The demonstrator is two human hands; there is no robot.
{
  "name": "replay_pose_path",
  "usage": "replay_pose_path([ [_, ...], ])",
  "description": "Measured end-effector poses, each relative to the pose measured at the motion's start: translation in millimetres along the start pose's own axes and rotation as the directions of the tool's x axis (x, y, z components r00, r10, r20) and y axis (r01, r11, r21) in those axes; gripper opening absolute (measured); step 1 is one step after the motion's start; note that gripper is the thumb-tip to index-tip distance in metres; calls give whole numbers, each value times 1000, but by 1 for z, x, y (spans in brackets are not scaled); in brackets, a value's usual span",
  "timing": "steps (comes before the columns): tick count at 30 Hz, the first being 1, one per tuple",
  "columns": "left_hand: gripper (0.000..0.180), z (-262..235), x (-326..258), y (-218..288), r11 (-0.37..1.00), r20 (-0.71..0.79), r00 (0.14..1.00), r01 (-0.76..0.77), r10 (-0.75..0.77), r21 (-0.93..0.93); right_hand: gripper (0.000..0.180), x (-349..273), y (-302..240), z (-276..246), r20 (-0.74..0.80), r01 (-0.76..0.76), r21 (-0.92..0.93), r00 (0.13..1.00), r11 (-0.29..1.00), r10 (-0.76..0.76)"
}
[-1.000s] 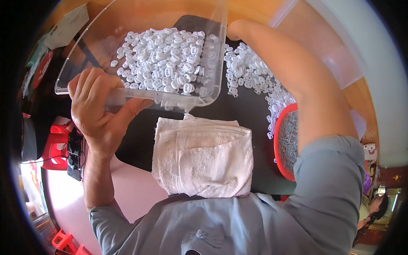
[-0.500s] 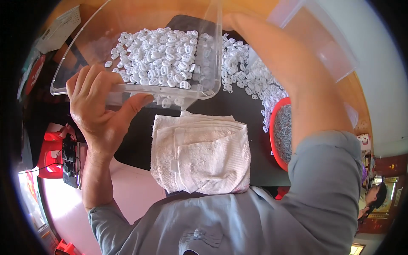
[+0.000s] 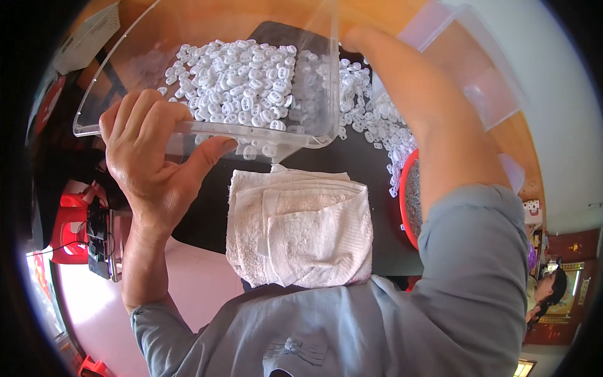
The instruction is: Manually attaching small white plastic components to metal rings at a workbench.
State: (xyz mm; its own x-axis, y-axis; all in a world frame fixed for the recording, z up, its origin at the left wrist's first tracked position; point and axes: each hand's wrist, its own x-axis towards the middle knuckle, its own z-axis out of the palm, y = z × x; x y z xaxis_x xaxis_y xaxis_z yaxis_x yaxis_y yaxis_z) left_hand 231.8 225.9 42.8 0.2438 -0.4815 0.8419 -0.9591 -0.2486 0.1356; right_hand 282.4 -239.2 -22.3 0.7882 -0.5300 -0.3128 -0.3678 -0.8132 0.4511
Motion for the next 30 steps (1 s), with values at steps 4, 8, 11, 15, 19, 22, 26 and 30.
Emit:
replay_pose_path([
  [4,46,0,-1,-4,1000,-7,1000,24,-25,-20,35,20,27,25,-225,248,46,947,968,-231],
  [8,45,3,5,-3,999,-16,1000,-20,19,-39,25,28,72,-18,504,-421,479,850,770,151],
  [11,46,-4,-6,-7,999,-4,999,47,-47,-6,32,-44,-25,-57,37,16,610,998,792,-49],
  [15,46,1,4,-3,998,-18,1000,16,-17,-65,34,-65,-18,-37,-553,579,395,770,713,-319],
  [19,46,-1,1,-4,999,-2,1000,14,-14,-43,34,-111,-47,-91,-46,74,394,997,916,-61],
  [22,46,-3,2,0,999,19,999,29,-28,-35,34,-90,-40,-74,-43,8,411,999,911,10],
  [26,45,2,5,5,999,27,999,37,-36,-39,34,-27,-23,-14,-505,319,535,863,783,-6],
  [30,44,-2,0,6,999,31,999,44,-44,-3,34,-71,-47,-17,-373,70,400,923,914,93],
])
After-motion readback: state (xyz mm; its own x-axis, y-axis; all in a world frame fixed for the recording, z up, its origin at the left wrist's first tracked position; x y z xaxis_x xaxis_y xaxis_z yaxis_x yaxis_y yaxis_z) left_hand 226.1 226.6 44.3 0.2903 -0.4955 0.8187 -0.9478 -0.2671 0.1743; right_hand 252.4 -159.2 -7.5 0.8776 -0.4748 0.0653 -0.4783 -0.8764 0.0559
